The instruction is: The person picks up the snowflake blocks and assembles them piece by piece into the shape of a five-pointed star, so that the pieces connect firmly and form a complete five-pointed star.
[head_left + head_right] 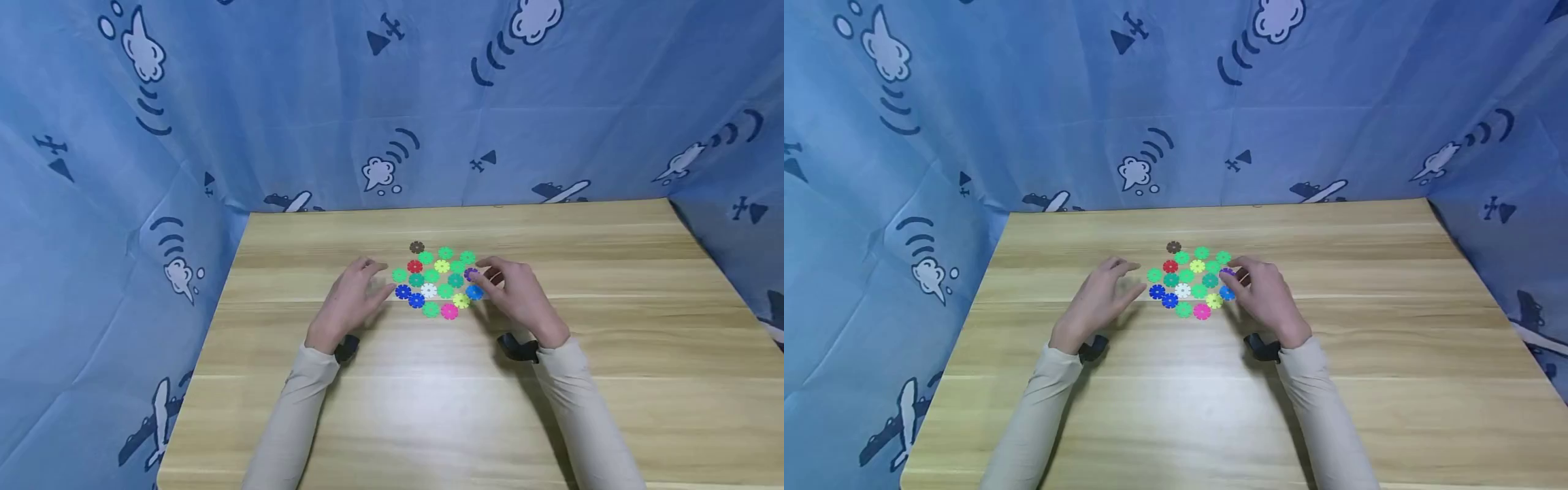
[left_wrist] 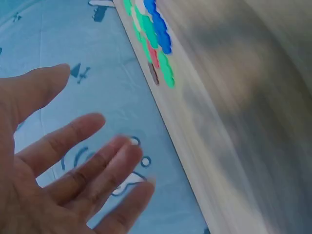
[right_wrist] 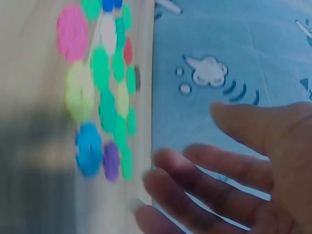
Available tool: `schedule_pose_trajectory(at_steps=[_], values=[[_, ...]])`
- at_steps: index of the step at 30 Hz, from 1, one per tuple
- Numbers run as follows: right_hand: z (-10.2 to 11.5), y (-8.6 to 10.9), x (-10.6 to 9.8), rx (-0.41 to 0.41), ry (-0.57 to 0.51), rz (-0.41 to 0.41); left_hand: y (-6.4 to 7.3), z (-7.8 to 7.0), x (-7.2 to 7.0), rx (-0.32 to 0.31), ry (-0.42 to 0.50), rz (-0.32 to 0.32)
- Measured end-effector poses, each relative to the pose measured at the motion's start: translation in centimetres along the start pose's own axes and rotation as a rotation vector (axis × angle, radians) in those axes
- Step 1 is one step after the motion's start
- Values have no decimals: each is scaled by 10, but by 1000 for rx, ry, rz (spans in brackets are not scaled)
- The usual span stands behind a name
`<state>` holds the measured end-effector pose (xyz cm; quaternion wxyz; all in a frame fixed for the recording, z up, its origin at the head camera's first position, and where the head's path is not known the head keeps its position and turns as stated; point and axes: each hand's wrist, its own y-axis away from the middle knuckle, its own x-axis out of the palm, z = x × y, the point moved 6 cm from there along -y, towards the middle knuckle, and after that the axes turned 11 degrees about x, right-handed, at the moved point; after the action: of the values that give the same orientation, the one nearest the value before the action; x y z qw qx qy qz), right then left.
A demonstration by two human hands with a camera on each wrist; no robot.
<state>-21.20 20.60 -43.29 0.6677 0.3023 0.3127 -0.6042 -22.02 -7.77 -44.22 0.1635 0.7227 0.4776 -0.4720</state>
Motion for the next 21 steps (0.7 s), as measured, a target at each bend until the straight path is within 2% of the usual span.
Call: schedule_pose_trajectory(at_steps=[4, 8, 14, 21], values=[[6, 1, 19, -40, -20, 136, -6, -11, 11, 61, 58, 95], [8, 2, 34, -37, -5, 193, -16, -19, 28, 137, 93, 210], [7, 4, 50, -14, 18, 224, -22, -23, 43, 129, 106, 249], [4, 5, 53, -14, 24, 197, -25, -32, 55, 142, 87, 290]])
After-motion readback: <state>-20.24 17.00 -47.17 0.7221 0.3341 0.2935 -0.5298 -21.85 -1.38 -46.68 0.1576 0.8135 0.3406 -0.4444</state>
